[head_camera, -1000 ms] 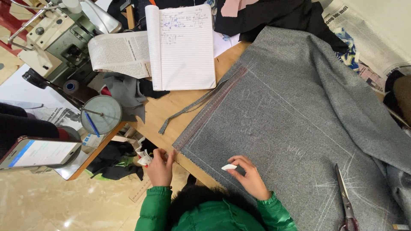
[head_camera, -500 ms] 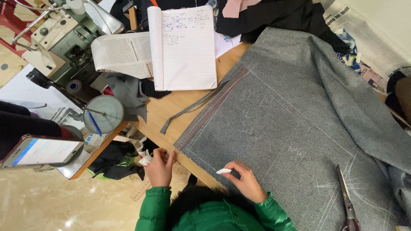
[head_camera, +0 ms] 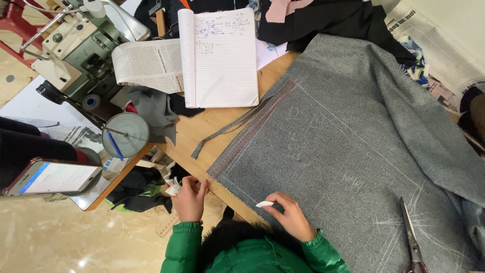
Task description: The person uses shears to cut a large piece of grey fabric laid out on a wooden table, following chalk lines drawn on the material. They periodically adjust the fabric's position and use a ruler to guide the cuts.
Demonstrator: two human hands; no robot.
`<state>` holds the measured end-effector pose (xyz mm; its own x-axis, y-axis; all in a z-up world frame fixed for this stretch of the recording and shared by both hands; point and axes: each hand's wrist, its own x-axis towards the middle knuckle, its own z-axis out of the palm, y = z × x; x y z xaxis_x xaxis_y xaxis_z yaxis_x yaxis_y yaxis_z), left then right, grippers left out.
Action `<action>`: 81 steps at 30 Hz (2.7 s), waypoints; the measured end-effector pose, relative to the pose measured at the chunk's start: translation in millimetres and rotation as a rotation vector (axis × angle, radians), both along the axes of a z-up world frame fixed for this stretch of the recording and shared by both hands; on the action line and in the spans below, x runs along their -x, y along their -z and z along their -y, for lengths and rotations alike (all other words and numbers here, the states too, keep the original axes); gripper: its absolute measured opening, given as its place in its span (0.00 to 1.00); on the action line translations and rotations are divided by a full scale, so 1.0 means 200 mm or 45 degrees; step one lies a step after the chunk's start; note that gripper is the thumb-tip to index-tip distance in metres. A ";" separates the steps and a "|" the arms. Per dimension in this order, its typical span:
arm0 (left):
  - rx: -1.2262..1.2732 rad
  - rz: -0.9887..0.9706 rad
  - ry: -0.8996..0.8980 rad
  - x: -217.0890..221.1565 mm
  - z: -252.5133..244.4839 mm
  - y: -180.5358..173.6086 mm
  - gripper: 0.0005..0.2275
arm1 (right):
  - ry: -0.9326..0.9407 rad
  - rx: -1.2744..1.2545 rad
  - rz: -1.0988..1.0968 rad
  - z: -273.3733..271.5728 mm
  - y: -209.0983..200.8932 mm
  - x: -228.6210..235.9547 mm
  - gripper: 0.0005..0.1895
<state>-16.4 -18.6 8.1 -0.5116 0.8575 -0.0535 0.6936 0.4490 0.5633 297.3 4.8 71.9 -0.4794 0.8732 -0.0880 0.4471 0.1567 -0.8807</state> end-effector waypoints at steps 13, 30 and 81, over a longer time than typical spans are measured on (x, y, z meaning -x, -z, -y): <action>0.085 0.272 -0.106 -0.01 -0.01 -0.07 0.15 | -0.045 -0.076 -0.014 0.01 0.04 -0.01 0.07; 0.010 0.319 -0.054 0.01 -0.02 -0.03 0.14 | -0.043 -0.106 -0.019 0.00 0.05 0.00 0.06; 0.039 0.236 0.539 -0.23 -0.14 -0.14 0.20 | 0.297 0.013 0.178 0.15 0.11 -0.09 0.07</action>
<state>30.1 9.6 37.0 -0.0962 0.9855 -0.1399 0.7082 0.1665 0.6861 316.2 -25.1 49.3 -0.2480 0.9573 -0.1483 0.5876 0.0269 -0.8087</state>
